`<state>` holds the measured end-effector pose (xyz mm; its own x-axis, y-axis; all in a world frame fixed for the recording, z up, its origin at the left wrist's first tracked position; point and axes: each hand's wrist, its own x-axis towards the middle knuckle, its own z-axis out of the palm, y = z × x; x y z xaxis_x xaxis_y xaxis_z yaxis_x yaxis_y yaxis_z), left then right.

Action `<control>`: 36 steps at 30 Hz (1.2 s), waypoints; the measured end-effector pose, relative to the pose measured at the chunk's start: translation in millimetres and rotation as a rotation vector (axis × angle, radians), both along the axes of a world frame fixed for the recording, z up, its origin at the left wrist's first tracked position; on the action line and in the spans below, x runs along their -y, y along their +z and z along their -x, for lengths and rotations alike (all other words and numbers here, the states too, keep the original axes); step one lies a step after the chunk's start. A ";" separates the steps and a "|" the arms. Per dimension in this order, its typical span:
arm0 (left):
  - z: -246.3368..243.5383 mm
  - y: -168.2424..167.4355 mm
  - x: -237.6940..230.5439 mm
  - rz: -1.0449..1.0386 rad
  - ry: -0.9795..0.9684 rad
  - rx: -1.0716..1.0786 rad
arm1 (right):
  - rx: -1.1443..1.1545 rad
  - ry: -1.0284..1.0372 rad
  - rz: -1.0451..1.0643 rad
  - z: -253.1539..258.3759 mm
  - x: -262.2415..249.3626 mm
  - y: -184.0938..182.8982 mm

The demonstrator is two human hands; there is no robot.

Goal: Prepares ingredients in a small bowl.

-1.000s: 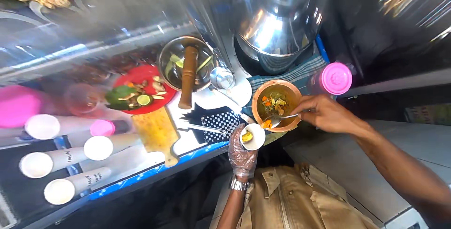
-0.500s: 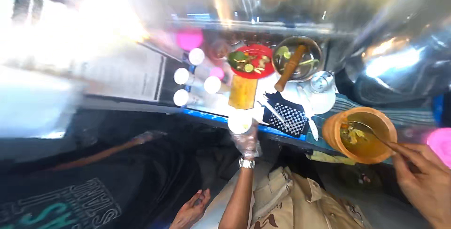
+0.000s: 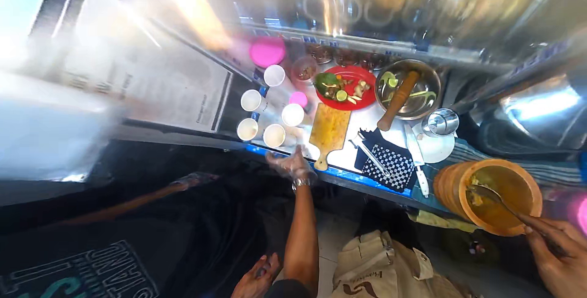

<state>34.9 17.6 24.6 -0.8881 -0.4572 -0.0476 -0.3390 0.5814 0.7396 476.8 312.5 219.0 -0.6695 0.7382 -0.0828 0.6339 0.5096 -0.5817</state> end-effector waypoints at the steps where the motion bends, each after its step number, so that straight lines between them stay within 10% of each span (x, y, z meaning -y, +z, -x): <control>1: -20.7 5.7 -7.0 0.138 0.008 -0.093 | -0.001 -0.023 -0.003 -3.4 -0.8 -1.2; 4: -44.5 33.0 -25.7 0.372 -0.210 -0.342 | 0.012 -0.077 -0.054 -9.0 -5.6 -4.7; 8: 16.7 137.7 -62.2 0.538 -0.574 0.344 | 0.193 -0.070 -0.194 -5.1 -13.4 -0.5; 12: 93.8 50.4 -36.7 0.556 -0.842 0.167 | 0.434 -0.116 -0.140 12.2 -26.0 -7.3; 15: 94.4 53.5 -39.1 0.589 -0.843 0.232 | 0.510 -0.079 -0.163 15.7 -32.5 -17.5; 24: -52.2 144.4 -78.8 0.354 -0.879 -0.191 | 0.613 0.085 -0.085 13.8 -22.1 -21.7; 28: -151.8 121.3 -102.1 -0.035 -1.040 -0.400 | 0.595 0.108 -0.050 11.5 -23.3 -22.0; 36: -217.8 92.9 -132.8 -0.166 -1.113 -0.401 | 0.598 0.108 -0.084 11.4 -28.5 -26.2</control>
<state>252.6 150.4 117.6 -0.7577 0.5584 0.3377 0.5628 0.2971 0.7714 465.4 340.9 192.8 -0.5965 0.6892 -0.4113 0.7803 0.6180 -0.0961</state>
